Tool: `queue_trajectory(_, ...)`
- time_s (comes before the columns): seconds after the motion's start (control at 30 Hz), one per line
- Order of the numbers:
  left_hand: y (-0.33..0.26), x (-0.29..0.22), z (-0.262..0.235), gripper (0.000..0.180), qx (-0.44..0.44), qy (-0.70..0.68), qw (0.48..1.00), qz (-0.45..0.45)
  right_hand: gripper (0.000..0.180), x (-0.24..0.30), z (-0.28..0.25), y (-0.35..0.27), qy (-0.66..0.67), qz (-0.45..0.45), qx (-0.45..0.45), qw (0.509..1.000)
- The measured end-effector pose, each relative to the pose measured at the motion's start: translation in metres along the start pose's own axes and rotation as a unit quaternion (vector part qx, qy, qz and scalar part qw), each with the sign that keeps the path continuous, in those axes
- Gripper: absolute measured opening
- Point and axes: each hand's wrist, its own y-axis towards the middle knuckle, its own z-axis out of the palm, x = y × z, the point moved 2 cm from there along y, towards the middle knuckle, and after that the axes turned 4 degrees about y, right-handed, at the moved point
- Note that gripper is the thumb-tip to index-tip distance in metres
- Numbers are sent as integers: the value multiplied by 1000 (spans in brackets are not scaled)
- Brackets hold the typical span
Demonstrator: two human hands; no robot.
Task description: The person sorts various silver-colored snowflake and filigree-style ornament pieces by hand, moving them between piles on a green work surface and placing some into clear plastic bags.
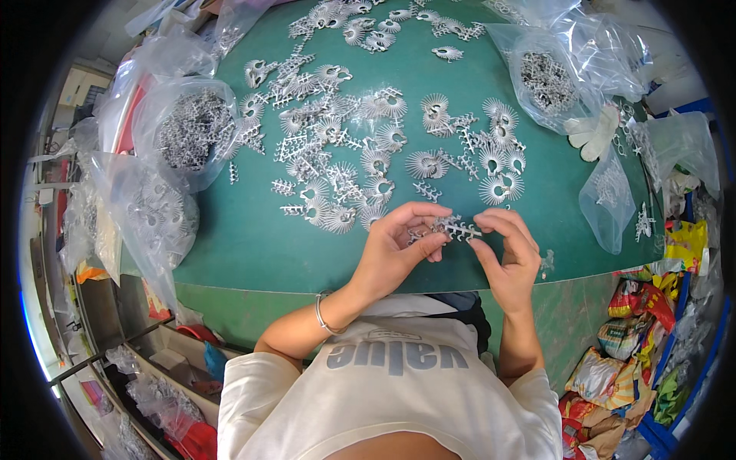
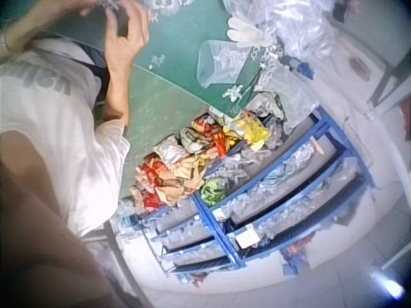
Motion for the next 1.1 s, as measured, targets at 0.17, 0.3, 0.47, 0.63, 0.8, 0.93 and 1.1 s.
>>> queue_trajectory(0.17,-3,-2,-1,27,15,-95,995,-35,23,-1,-4,-2,-31,-54,41,997)
queue_trajectory(0.3,-4,1,-2,23,-13,-83,994,-63,25,-2,-3,-3,-15,-104,54,993)
queue_trajectory(0.47,-12,-10,4,19,-64,194,977,58,27,-3,-1,-6,35,-57,89,994)
queue_trajectory(0.63,1,-21,-12,20,-69,365,919,133,20,-20,-24,14,-80,28,81,993)
queue_trajectory(0.8,12,-24,-20,24,-39,439,888,131,14,-39,-29,59,-309,-20,-32,950)
queue_trajectory(0.93,9,-29,-28,27,-28,506,858,83,10,-43,-26,66,-328,-17,60,943)
queue_trajectory(1.1,8,-39,-41,26,15,578,811,89,6,-46,-58,67,-46,184,166,968)
